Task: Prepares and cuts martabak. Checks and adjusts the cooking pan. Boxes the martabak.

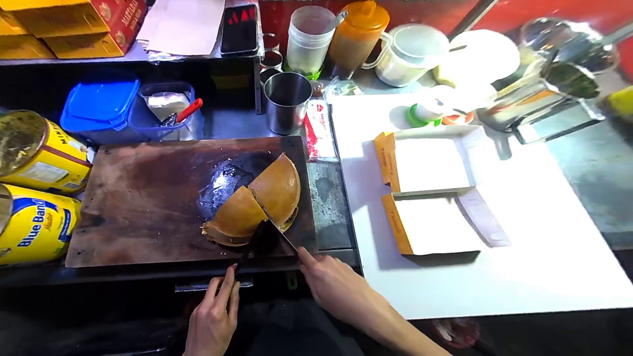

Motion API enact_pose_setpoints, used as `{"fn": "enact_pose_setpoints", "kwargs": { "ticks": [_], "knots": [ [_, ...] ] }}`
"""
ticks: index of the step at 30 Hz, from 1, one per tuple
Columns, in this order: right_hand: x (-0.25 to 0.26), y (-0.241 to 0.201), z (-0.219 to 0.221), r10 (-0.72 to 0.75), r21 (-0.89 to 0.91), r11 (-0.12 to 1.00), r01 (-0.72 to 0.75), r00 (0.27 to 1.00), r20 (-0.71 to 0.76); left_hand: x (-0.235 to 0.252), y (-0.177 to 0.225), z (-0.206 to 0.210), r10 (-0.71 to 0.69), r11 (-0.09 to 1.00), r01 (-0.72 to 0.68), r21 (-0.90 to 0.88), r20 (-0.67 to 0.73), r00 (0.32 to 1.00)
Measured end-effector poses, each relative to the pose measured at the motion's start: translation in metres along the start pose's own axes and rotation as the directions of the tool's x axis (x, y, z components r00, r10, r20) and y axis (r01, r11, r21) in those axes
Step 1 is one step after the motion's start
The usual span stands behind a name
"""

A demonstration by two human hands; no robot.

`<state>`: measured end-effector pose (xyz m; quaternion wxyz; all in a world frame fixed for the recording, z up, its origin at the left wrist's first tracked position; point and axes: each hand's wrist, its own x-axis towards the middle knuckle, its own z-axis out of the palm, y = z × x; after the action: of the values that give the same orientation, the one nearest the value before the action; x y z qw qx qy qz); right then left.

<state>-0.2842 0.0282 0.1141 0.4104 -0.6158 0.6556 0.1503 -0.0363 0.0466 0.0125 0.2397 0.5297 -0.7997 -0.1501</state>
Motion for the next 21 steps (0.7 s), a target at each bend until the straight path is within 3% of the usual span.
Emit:
{"fn": "enact_pose_setpoints", "kwargs": {
  "ticks": [3,6,9,11,13,15,16,19,21],
  "knots": [
    [-0.059,0.035,-0.011,-0.052,0.082,0.996,0.047,0.997,0.054,-0.004,-0.009,0.008,0.019,0.989,-0.018,-0.147,0.007,1.0],
    [-0.088,0.041,-0.021,-0.272,0.187,0.93,0.318,0.933,-0.234,-0.02,-0.022,0.006,-0.056,0.888,0.054,-0.457,0.01,0.998],
    [-0.023,-0.018,0.01,-0.26,0.192,0.875,0.444,0.765,-0.589,-0.038,-0.039,-0.01,-0.157,0.801,0.124,-0.586,-0.006,0.988],
    [0.024,-0.06,0.026,-0.212,0.157,0.889,0.43,0.69,-0.692,-0.043,-0.053,-0.017,-0.195,0.799,0.148,-0.582,-0.02,0.981],
    [0.047,-0.088,0.026,-0.172,0.102,0.944,0.313,0.734,-0.657,-0.041,-0.065,-0.019,-0.21,0.814,0.163,-0.557,-0.021,0.978],
    [0.036,-0.104,0.009,-0.065,0.056,0.994,0.099,0.901,-0.429,-0.037,-0.074,-0.019,-0.191,0.821,0.154,-0.549,-0.011,0.981],
    [0.021,-0.107,-0.002,-0.012,0.018,1.0,0.018,0.952,-0.307,-0.034,-0.076,-0.018,-0.18,0.825,0.147,-0.546,-0.006,0.984],
    [-0.024,-0.106,-0.022,0.017,-0.129,0.991,-0.044,0.979,-0.202,-0.025,-0.077,-0.019,-0.181,0.809,0.167,-0.563,0.03,0.983],
    [-0.015,-0.122,-0.036,0.044,-0.135,0.989,-0.064,0.988,-0.147,-0.023,-0.076,-0.02,-0.201,0.797,0.19,-0.574,0.045,0.979]
  ]
}}
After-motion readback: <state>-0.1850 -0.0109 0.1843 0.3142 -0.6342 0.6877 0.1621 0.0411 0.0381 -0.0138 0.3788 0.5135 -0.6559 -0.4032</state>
